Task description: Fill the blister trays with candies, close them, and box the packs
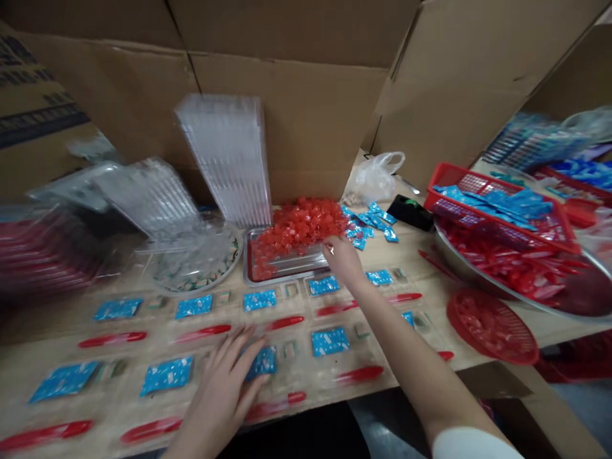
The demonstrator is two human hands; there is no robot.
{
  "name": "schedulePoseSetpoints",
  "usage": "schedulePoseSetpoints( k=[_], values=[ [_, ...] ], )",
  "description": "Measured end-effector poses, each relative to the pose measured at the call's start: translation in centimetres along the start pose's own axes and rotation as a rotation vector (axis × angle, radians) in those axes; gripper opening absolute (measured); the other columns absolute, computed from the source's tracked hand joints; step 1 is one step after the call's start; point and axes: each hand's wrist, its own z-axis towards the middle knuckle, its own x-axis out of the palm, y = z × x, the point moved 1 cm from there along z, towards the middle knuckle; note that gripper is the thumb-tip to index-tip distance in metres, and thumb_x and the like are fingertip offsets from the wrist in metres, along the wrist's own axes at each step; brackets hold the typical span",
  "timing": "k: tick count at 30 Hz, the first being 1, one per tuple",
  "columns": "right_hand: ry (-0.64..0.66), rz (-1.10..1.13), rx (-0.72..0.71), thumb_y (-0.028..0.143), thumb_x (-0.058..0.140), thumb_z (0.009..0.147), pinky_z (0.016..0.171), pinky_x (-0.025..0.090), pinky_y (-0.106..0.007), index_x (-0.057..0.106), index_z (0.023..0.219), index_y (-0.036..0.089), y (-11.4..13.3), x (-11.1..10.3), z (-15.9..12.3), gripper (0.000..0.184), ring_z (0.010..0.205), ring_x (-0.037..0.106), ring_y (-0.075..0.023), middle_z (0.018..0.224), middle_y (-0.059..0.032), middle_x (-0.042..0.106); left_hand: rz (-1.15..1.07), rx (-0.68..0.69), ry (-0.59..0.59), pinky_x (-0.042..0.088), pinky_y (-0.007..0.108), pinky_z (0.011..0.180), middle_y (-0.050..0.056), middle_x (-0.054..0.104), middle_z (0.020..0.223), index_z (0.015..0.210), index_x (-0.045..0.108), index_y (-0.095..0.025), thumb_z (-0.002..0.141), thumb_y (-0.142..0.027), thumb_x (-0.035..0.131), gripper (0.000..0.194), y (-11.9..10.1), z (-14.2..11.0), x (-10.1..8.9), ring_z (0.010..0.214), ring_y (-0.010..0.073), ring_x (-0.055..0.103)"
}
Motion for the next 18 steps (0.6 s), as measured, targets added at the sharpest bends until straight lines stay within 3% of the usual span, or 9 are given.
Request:
schedulePoseSetpoints(
  k=[3,7,11,18],
  values=[
    [-0.084,-0.039,0.035,0.035,0.045,0.089,0.087,0.039,-0.033,0.063,0.109,0.014,1.1,1.8,6.5,0.034,0.1,0.054,-0.0238,0.103,-0.0147,0.06,-0.028,-0.081,0.037,0.045,0.042,0.096,0.009,0.051,0.133,0.127,0.05,-0.023,0.086,-0.026,0.049,0.04,1.8,4.0,-0.7,0.12,0.0253,0.049],
    [-0.116,-0.134,0.076,0.047,0.037,0.09,0.089,0.038,-0.045,0.058,0.118,0.014,2.9,4.0,9.7,0.048,0.112,0.044,-0.0331,0.117,-0.0205,0.053,0.056,-0.241,0.121,0.042,0.04,0.099,0.017,0.051,0.131,0.125,0.051,-0.013,0.085,-0.009,0.042,0.042,5.0,10.8,-1.4,0.121,0.0251,0.05],
    [-0.115,-0.244,0.034,0.051,0.038,0.089,0.083,0.04,-0.049,0.052,0.125,0.02,4.1,5.5,8.5,0.05,0.114,0.04,-0.0363,0.13,-0.019,0.044,0.065,-0.183,0.255,0.043,0.033,0.096,0.017,0.062,0.116,0.112,0.059,-0.01,0.078,0.005,0.035,0.044,7.1,14.5,-1.2,0.111,0.0207,0.058],
    [-0.064,-0.216,-0.125,0.033,0.044,0.089,0.085,0.039,-0.041,0.053,0.122,0.017,6.5,7.1,3.1,0.038,0.109,0.042,-0.0309,0.127,-0.019,0.045,0.052,-0.178,0.293,0.045,0.032,0.092,0.015,0.062,0.114,0.107,0.061,-0.014,0.079,0.003,0.038,0.039,7.1,14.4,-1.0,0.104,0.0197,0.061]
  ],
)
